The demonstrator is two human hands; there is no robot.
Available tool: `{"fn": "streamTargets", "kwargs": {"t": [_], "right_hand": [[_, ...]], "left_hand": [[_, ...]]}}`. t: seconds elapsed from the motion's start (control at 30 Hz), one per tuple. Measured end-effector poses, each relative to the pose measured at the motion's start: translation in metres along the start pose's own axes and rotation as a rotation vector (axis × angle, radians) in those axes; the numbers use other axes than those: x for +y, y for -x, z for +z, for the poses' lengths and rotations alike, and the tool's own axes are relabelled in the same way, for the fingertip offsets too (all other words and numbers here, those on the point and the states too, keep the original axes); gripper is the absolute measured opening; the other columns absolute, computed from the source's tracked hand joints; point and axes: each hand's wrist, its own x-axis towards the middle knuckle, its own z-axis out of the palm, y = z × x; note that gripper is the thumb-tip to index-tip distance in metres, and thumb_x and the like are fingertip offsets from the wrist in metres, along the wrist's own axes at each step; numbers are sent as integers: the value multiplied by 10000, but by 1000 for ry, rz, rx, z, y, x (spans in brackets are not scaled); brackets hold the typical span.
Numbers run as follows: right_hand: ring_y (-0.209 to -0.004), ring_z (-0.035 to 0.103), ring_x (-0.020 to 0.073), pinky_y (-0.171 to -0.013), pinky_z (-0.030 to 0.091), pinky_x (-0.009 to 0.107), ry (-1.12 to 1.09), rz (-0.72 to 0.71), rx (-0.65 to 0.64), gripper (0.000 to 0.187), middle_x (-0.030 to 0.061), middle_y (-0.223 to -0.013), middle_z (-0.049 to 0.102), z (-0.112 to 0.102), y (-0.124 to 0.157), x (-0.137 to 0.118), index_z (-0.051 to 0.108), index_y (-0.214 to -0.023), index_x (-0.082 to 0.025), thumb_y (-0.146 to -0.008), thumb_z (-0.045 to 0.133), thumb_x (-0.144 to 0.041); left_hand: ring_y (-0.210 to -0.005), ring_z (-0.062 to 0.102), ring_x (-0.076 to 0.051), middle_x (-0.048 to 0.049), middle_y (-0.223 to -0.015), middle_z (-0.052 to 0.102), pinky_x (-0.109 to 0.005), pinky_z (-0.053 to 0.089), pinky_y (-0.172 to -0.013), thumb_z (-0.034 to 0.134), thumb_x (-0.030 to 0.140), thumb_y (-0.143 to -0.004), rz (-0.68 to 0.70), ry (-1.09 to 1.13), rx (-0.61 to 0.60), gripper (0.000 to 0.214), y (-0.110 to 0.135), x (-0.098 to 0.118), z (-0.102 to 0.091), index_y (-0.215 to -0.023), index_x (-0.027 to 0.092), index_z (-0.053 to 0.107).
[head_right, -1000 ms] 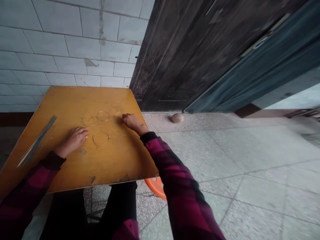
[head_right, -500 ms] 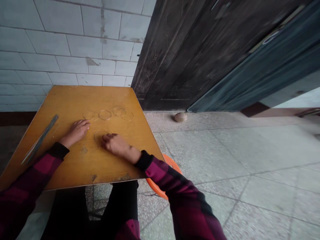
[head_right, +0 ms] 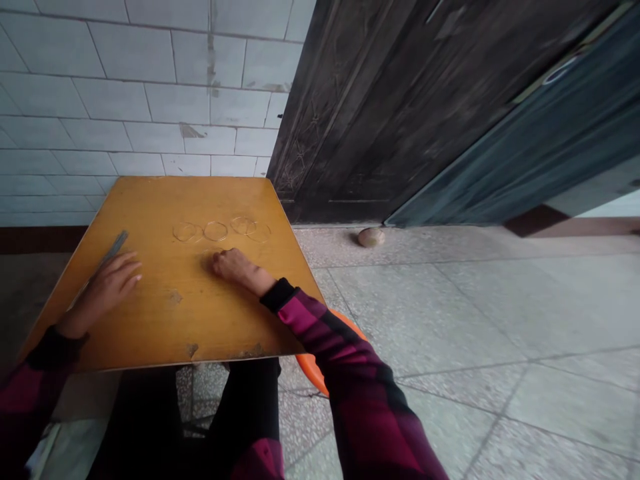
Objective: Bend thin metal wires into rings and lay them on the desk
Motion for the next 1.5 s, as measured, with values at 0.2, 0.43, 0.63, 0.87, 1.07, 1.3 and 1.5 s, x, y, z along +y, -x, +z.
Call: {"fn": "streamTargets", "kwargs": {"t": [0.2,0.43,0.63,0.87,1.07,1.3,1.5], "right_hand": [[-815,674,233,-618,418,295,-21,32,-23,272,168,-930,712,-3,-8,2,683,-929,-99,-937,420,-168],[-770,667,218,-596,390,291,-21,45,-16,249,146,-948,711,1,-7,11,684,-934,-108,-903,453,-197],[-789,636,223,-586,340,293,14,110,56,313,174,-992,687,-3,0,28,672,-979,-92,-912,370,-139],[-759,609,213,-571,295,292,70,198,166,313,165,-989,673,-26,-15,48,666,-995,-100,-897,370,-129],[-745,563,195,-580,270,304,103,198,271,278,164,-951,658,-46,-29,62,645,-977,-84,-899,384,-138],[-811,514,222,-647,267,336,187,220,431,344,170,-971,618,-40,-53,82,619,-975,-67,-948,277,-92],[-779,499,206,-677,267,331,198,-7,356,368,131,-925,632,8,-34,63,637,-942,-110,-991,273,-133]], "left_hand": [[-1221,554,-271,-144,-1314,574,-446,447,-1056,434,336,-952,-64,26,17,309,38,-1,-6,-1123,155,615],[-1200,573,-278,-149,-1300,586,-449,458,-1045,402,349,-962,-87,25,1,334,56,-10,-11,-1106,144,622],[-1195,577,-270,-113,-1299,591,-441,466,-1039,395,372,-956,-123,27,-5,336,55,-10,-19,-1118,187,624],[-1200,573,-288,-127,-1310,584,-476,470,-1035,407,374,-948,-133,18,2,336,53,-10,-22,-1148,203,617],[-1201,572,-277,-124,-1309,581,-455,476,-1025,402,384,-951,-155,29,-10,335,53,-15,-27,-1143,205,610],[-1219,559,-265,-126,-1310,583,-435,460,-1040,413,375,-951,-155,22,-5,320,48,-17,-23,-1131,196,608],[-1213,554,-275,-140,-1289,590,-435,440,-1046,426,367,-934,-248,-42,-12,324,47,-31,-29,-1112,178,620]]}}
